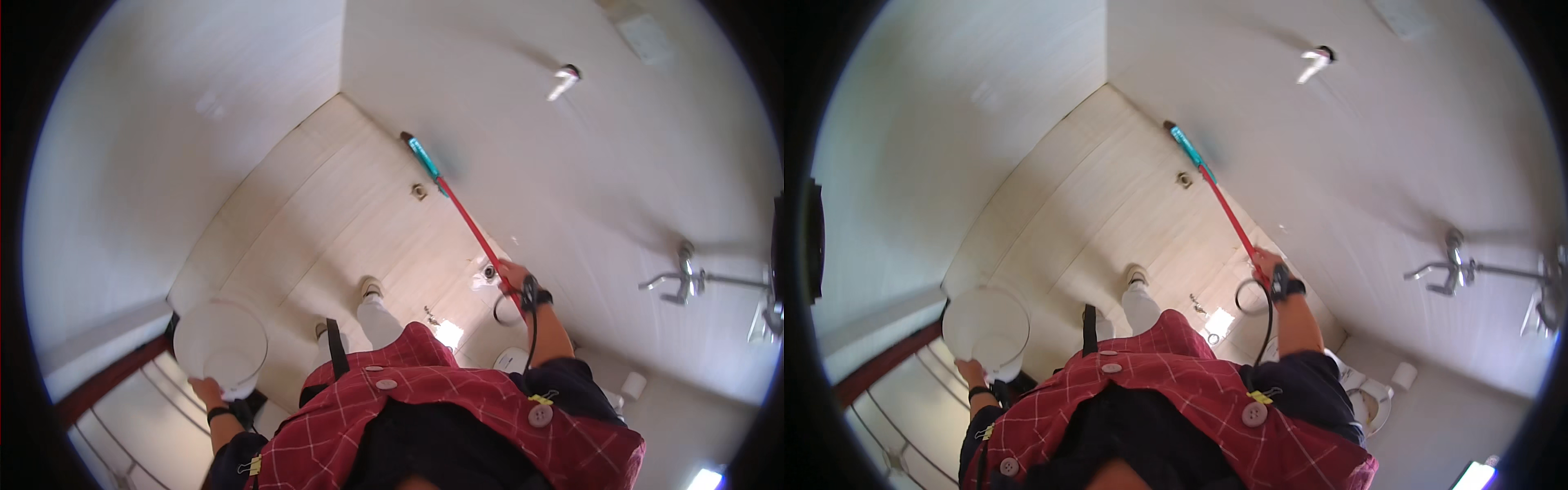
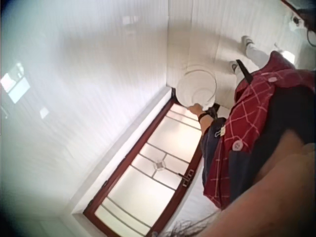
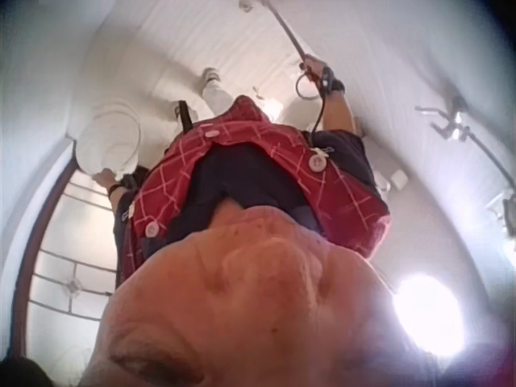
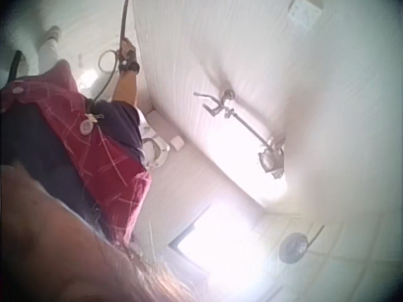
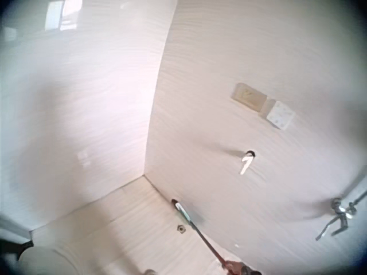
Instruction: The person sweeps a tiled bathroom floor with a long-handled broom, moving debris toward a drain. They carry a white bucket, briefly fill it with water from a wall tap, and continue sweeping around the toilet and sink.
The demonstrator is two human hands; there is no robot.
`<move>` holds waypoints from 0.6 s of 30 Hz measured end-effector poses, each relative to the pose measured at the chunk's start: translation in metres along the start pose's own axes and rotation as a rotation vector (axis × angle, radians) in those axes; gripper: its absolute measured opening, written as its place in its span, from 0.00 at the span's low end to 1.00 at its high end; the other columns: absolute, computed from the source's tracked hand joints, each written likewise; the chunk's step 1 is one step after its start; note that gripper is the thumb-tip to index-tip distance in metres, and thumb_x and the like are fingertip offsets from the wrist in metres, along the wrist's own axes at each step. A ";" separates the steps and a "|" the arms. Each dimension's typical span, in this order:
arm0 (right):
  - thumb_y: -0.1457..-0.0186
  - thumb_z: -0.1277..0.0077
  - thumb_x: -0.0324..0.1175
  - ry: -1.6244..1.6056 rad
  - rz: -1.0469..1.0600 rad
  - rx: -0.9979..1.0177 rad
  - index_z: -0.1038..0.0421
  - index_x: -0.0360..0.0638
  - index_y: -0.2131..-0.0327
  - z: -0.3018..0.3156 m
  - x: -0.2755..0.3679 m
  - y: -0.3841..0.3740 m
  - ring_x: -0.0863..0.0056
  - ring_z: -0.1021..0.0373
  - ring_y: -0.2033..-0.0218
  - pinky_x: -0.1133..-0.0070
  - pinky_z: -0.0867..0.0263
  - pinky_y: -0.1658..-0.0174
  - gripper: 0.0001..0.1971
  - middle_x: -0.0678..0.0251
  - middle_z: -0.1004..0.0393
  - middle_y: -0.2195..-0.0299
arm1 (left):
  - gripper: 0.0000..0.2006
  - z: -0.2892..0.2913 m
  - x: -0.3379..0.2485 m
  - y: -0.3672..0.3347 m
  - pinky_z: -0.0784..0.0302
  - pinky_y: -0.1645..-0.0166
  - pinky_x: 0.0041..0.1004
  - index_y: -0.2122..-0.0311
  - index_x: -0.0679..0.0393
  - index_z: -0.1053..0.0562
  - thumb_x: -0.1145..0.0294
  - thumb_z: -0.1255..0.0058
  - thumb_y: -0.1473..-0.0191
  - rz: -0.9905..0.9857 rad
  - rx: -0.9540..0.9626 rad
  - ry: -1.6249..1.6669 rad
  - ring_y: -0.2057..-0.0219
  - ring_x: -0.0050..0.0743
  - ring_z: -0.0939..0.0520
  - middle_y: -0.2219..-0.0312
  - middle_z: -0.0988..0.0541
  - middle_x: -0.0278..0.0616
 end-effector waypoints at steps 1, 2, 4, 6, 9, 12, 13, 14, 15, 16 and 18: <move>0.44 0.54 0.35 -0.007 -0.038 0.007 0.36 0.47 0.47 0.023 -0.009 0.041 0.82 0.41 0.88 0.84 0.45 0.87 0.20 0.72 0.38 0.84 | 0.23 -0.001 0.002 -0.006 0.29 0.87 0.36 0.50 0.72 0.47 0.83 0.66 0.56 0.014 -0.025 -0.015 0.81 0.47 0.24 0.65 0.29 0.63; 0.44 0.54 0.36 -0.062 -0.116 -0.068 0.36 0.48 0.46 0.044 -0.019 0.085 0.82 0.41 0.89 0.84 0.46 0.88 0.21 0.72 0.38 0.86 | 0.23 -0.005 0.002 -0.010 0.29 0.87 0.36 0.51 0.73 0.48 0.83 0.66 0.55 -0.003 -0.005 0.005 0.79 0.49 0.23 0.65 0.29 0.65; 0.43 0.55 0.36 0.067 -0.062 -0.096 0.39 0.49 0.44 0.084 -0.023 0.186 0.84 0.42 0.90 0.84 0.47 0.88 0.22 0.74 0.38 0.86 | 0.19 -0.027 -0.008 -0.024 0.29 0.83 0.35 0.55 0.66 0.41 0.74 0.59 0.56 -0.234 0.140 -0.532 0.76 0.47 0.21 0.67 0.27 0.58; 0.42 0.58 0.36 -0.053 -0.101 -0.214 0.40 0.49 0.44 0.105 -0.024 0.295 0.86 0.43 0.90 0.85 0.47 0.87 0.22 0.74 0.38 0.86 | 0.15 -0.061 -0.017 -0.034 0.30 0.75 0.34 0.64 0.52 0.25 0.57 0.43 0.57 -0.749 0.299 -1.662 0.71 0.38 0.19 0.71 0.20 0.39; 0.41 0.58 0.35 -0.119 -0.205 -0.437 0.40 0.51 0.44 0.117 -0.018 0.446 0.88 0.46 0.91 0.88 0.51 0.89 0.21 0.76 0.41 0.86 | 0.17 -0.112 -0.043 -0.049 0.32 0.69 0.32 0.72 0.43 0.22 0.42 0.41 0.62 -0.795 0.180 -1.489 0.69 0.32 0.19 0.73 0.19 0.30; 0.41 0.60 0.35 -0.068 -0.339 -0.714 0.41 0.51 0.43 0.122 -0.017 0.553 0.88 0.47 0.92 0.89 0.50 0.90 0.21 0.75 0.40 0.87 | 0.15 -0.182 -0.088 -0.046 0.33 0.67 0.37 0.73 0.43 0.21 0.45 0.40 0.62 -0.863 0.158 -1.427 0.67 0.33 0.19 0.73 0.19 0.32; 0.41 0.61 0.34 -0.043 -0.366 -0.768 0.41 0.51 0.43 0.124 -0.017 0.575 0.88 0.46 0.92 0.89 0.48 0.89 0.21 0.74 0.39 0.88 | 0.14 -0.201 -0.106 -0.040 0.33 0.67 0.37 0.74 0.44 0.21 0.47 0.40 0.62 -0.918 0.146 -1.421 0.67 0.34 0.19 0.74 0.19 0.33; 0.41 0.62 0.34 -0.045 -0.321 -0.794 0.41 0.50 0.43 0.123 -0.018 0.587 0.87 0.46 0.92 0.89 0.48 0.89 0.21 0.74 0.39 0.88 | 0.13 -0.220 -0.126 -0.032 0.34 0.66 0.37 0.75 0.44 0.21 0.48 0.40 0.62 -0.940 0.177 -1.407 0.68 0.35 0.19 0.74 0.19 0.34; 0.41 0.63 0.33 -0.024 -0.315 -0.854 0.41 0.50 0.43 0.125 -0.020 0.596 0.87 0.45 0.92 0.88 0.47 0.89 0.22 0.74 0.39 0.87 | 0.11 -0.233 -0.145 -0.021 0.34 0.65 0.36 0.77 0.44 0.21 0.49 0.40 0.62 -0.959 0.219 -1.394 0.69 0.36 0.19 0.75 0.20 0.35; 0.41 0.64 0.33 -0.084 -0.263 -0.838 0.41 0.50 0.43 0.127 -0.022 0.596 0.87 0.45 0.92 0.88 0.47 0.89 0.22 0.74 0.39 0.87 | 0.12 -0.236 -0.164 -0.012 0.32 0.68 0.37 0.71 0.49 0.25 0.55 0.44 0.60 -0.798 0.295 -0.988 0.69 0.40 0.20 0.72 0.21 0.41; 0.41 0.65 0.33 -0.173 -0.262 -0.896 0.41 0.49 0.43 0.134 -0.029 0.586 0.87 0.45 0.92 0.87 0.46 0.89 0.22 0.73 0.39 0.87 | 0.18 -0.230 -0.192 0.011 0.27 0.75 0.40 0.58 0.60 0.33 0.68 0.51 0.57 -0.432 0.381 -0.183 0.69 0.48 0.20 0.67 0.23 0.52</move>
Point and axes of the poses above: each hand's wrist, its own y-axis away from the middle knuckle, its own z-axis out of the back of the hand, x = y × z, the point moved 4 cm from there along -y, towards the middle knuckle
